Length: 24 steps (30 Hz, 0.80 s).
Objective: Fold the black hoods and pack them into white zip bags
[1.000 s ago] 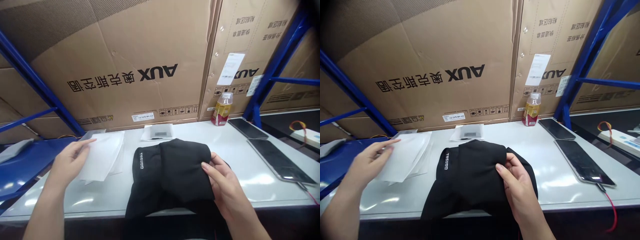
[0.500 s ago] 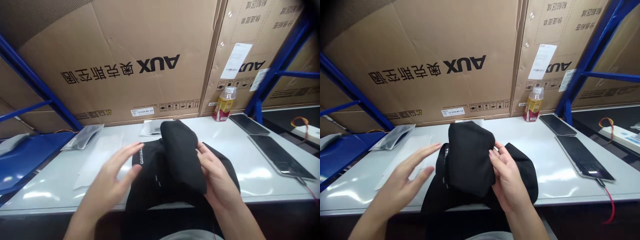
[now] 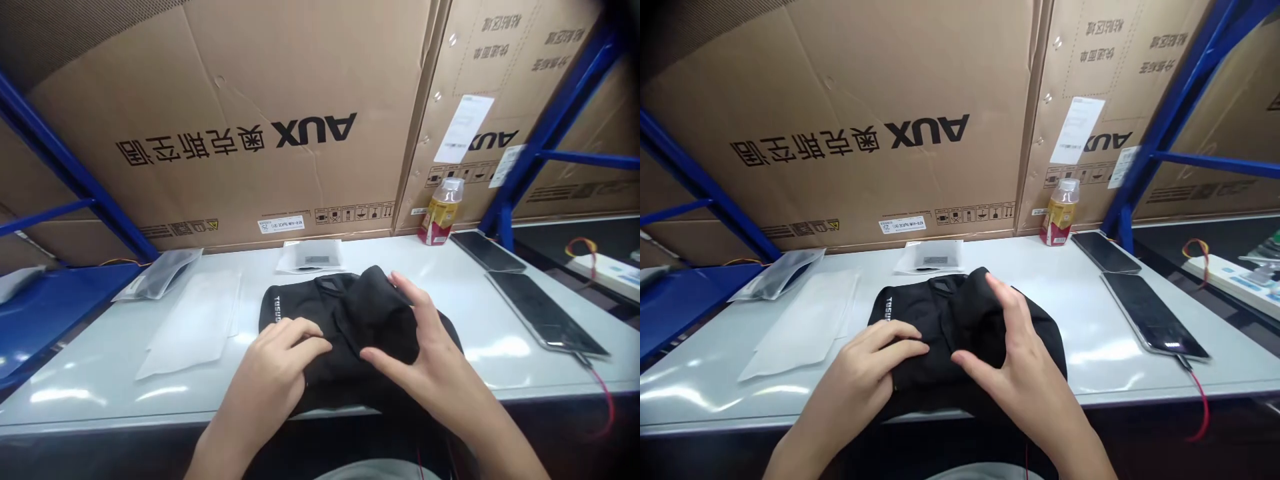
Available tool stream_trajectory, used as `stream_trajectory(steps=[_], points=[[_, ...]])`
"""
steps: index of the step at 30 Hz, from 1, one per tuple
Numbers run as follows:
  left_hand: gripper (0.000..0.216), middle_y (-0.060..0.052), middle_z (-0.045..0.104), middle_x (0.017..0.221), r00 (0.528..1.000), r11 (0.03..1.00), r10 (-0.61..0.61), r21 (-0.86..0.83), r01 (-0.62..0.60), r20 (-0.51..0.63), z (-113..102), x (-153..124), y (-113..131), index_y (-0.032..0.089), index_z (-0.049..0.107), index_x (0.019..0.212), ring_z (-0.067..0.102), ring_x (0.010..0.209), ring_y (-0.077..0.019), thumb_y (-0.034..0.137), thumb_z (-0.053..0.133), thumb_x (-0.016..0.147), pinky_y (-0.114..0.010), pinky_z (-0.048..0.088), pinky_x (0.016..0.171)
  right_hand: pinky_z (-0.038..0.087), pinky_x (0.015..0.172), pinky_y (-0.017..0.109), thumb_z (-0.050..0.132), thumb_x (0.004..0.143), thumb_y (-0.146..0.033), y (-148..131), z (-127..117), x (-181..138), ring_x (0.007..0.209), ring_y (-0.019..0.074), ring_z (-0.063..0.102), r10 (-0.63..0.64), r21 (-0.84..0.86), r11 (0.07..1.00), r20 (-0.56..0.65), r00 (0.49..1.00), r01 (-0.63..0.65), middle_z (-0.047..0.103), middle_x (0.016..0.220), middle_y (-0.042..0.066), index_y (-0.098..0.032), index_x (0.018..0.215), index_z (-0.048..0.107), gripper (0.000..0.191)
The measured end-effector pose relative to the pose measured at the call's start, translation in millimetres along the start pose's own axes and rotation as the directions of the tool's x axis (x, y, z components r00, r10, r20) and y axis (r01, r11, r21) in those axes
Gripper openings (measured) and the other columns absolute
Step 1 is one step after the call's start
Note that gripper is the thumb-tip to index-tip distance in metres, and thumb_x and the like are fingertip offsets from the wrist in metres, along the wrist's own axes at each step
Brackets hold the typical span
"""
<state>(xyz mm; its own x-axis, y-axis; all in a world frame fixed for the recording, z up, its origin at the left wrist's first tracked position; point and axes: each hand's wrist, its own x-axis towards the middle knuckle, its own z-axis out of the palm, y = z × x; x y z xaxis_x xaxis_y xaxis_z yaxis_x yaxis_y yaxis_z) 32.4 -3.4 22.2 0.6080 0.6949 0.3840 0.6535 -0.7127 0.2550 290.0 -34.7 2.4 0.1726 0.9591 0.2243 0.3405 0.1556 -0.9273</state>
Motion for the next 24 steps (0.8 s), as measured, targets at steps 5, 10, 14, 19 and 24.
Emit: stream_trajectory(steps=[5, 10, 14, 19, 24], points=[[0.044, -0.002, 0.072, 0.121, 0.966, 1.0, 0.026, -0.009, -0.029, -0.256, -40.4, -15.7, -19.7, 0.027, 0.072, 0.095, 0.066, 0.113, -0.022, -0.004, 0.042, 0.086, -0.035, 0.054, 0.098, 0.057, 0.073, 0.036, 0.059, 0.101, -0.05, 21.4, -28.5, -1.0, 0.074, 0.0196, 0.063, 0.031, -0.163, 0.986, -0.028, 0.999, -0.035, 0.066, 0.106, 0.002, -0.042, 0.16, 0.036, 0.064], [0.043, 0.001, 0.075, 0.127, 0.969, 0.971, 0.002, -0.231, 0.057, 0.246, -54.2, -40.4, -26.2, 0.036, 0.076, 0.112, 0.067, 0.121, -0.0243, 0.01, 0.051, 0.09, -0.036, 0.057, 0.103, 0.059, 0.091, 0.043, 0.066, 0.094, -0.048, 47.6, -62.3, -13.6, 0.115, 0.0339, 0.065, -0.079, -0.433, 0.895, 0.082, 0.994, 0.107, 0.065, 0.128, 0.011, -0.035, 0.151, 0.053, 0.059], [0.032, -0.001, 0.074, 0.131, 0.965, 0.953, -0.187, -0.205, 0.224, 0.185, -44.8, -19.3, -32.8, 0.036, 0.072, 0.128, 0.068, 0.122, -0.0257, 0.031, 0.051, 0.104, -0.038, 0.055, 0.106, 0.055, 0.106, 0.051, 0.072, 0.088, -0.058, 36.7, -56.4, -6.8, 0.145, 0.04, 0.048, -0.097, -0.316, 0.947, -0.129, 0.987, 0.052, 0.04, 0.166, 0.011, -0.037, 0.168, 0.018, 0.098], [0.028, -0.001, 0.076, 0.126, 0.946, 0.994, -0.106, 0.016, 0.106, 0.306, -30.4, 27.1, -49.1, 0.036, 0.075, 0.126, 0.069, 0.118, -0.0262, 0.04, 0.06, 0.102, -0.038, 0.053, 0.101, 0.052, 0.109, 0.057, 0.072, 0.087, -0.061, 28.0, -48.4, 15.5, 0.129, 0.0384, 0.063, -0.046, -0.273, 0.962, -0.171, 0.984, -0.002, 0.061, 0.148, 0.008, -0.039, 0.156, 0.047, 0.076], [0.036, 0.001, 0.08, 0.11, 0.97, 0.972, -0.21, 0.137, 0.193, 0.12, -35.1, 45.0, -65.7, 0.031, 0.075, 0.113, 0.073, 0.098, -0.0237, 0.038, 0.04, 0.11, -0.033, 0.052, 0.084, 0.063, 0.076, 0.045, 0.082, 0.077, -0.058, 47.8, -70.4, 15.1, 0.096, 0.0329, 0.074, 0.157, 0.147, 0.983, -0.376, 0.913, -0.109, 0.075, 0.116, 0.008, -0.035, 0.122, 0.071, 0.051]])
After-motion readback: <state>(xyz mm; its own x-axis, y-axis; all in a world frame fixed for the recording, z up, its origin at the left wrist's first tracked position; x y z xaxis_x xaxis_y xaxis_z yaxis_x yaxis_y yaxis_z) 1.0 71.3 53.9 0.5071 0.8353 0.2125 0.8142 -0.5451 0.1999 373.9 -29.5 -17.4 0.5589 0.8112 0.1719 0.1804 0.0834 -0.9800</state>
